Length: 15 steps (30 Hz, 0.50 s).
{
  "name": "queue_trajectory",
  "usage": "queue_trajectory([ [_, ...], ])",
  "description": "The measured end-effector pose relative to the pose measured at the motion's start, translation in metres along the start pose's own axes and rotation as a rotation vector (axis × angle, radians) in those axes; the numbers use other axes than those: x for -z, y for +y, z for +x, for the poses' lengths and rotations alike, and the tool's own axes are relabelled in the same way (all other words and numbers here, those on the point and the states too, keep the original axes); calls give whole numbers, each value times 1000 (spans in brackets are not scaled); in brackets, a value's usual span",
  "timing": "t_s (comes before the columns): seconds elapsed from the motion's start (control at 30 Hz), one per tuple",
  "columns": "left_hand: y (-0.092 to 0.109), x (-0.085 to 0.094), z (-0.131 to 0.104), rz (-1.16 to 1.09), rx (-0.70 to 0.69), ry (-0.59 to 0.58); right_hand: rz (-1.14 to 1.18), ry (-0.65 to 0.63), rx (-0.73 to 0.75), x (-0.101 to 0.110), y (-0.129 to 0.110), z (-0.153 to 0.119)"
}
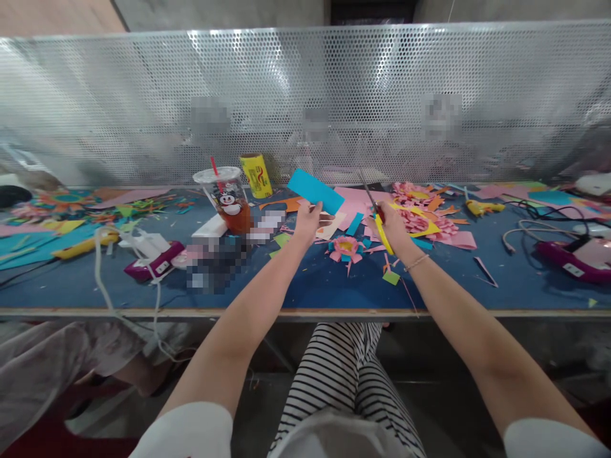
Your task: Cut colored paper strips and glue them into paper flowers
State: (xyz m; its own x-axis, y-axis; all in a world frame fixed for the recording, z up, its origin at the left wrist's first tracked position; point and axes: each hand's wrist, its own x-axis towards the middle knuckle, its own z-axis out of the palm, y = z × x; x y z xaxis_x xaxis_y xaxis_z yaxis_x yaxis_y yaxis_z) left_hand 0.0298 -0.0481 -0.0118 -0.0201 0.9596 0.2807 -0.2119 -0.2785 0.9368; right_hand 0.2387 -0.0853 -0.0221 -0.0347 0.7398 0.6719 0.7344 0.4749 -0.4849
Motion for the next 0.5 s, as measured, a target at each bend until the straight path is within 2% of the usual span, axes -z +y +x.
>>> queue_trajectory([
  [0.07, -1, 3, 3, -29, -27, 33, -52, -55, 12, -4, 4, 0],
  [0.13, -1, 5, 5, -31, -41, 19, -80, -110, -7, -8, 5, -1],
  [0.27, -4, 9, 9, 67, -16, 40, -135, -111, -52, -2, 6, 3],
  [0.37, -10, 18, 16, 265, 12, 100, -205, -136, -167, 12, 18, 6],
  [0.5, -18, 36, 27, 617, 29, 93, -394, -250, -274, 29, 50, 7],
])
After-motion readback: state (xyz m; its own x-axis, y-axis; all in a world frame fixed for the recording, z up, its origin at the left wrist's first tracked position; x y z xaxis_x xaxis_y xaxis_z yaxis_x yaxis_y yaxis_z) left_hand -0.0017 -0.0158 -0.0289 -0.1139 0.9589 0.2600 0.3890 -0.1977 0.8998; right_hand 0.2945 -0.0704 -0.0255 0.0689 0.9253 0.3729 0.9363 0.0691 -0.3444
